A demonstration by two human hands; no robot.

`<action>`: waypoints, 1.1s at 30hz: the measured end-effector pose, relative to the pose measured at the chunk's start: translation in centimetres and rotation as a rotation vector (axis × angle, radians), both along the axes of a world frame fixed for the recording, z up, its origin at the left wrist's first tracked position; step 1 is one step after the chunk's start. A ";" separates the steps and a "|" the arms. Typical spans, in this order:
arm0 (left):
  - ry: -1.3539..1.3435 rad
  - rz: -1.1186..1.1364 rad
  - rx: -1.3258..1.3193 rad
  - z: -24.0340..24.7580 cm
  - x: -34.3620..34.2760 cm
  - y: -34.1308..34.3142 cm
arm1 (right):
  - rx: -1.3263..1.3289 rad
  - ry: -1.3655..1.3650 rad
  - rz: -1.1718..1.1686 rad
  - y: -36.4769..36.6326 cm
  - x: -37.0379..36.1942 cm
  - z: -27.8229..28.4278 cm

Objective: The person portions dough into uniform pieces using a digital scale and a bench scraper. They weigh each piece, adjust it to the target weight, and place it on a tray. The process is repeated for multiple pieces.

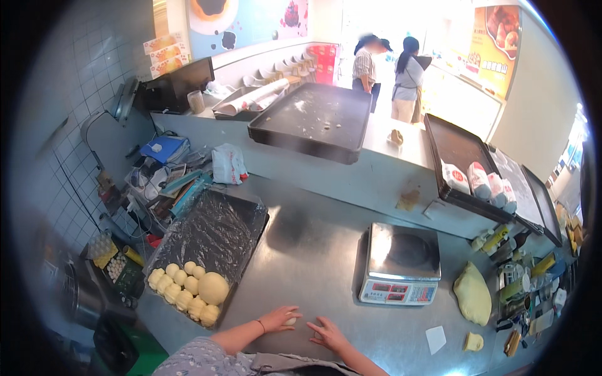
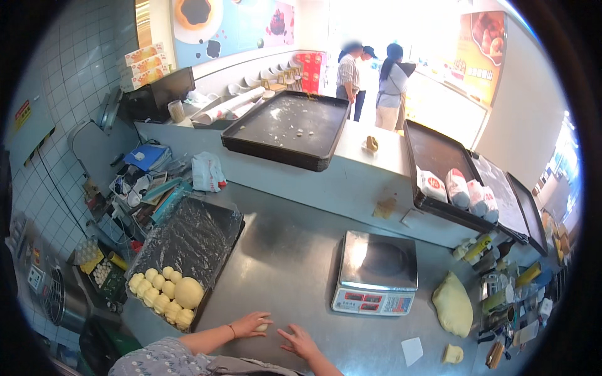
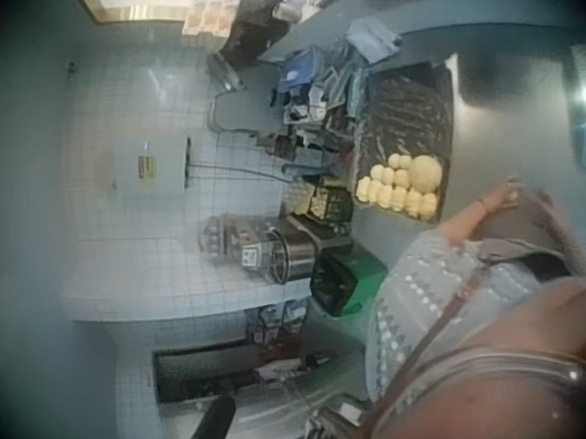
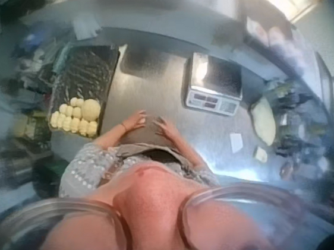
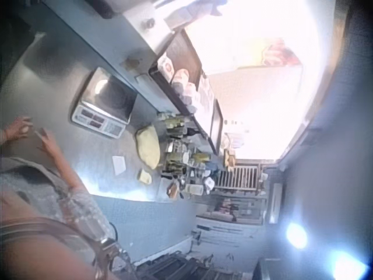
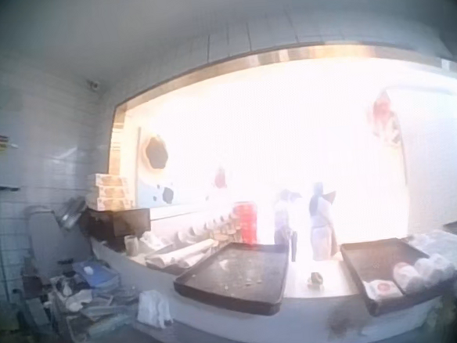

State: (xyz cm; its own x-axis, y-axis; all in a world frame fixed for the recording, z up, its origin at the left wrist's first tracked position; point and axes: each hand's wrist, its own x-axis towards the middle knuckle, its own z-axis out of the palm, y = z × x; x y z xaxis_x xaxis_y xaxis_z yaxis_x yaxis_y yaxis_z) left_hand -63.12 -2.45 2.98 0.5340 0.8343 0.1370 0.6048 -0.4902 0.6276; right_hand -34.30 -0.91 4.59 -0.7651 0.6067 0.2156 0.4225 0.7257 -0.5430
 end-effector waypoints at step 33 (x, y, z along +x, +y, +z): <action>-0.744 0.786 -0.341 4.9 -13.6 -5.8 | -0.123 -0.642 -0.023 3.5 -16.2 1.1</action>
State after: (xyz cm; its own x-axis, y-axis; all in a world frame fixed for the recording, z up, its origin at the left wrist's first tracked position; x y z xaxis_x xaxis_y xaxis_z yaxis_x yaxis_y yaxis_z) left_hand -76.75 -8.24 7.92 -0.2735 0.9569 -0.0976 0.0901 0.1265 0.9879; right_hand -50.51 2.58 5.67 -0.7053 0.6154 -0.3520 0.7049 0.6617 -0.2555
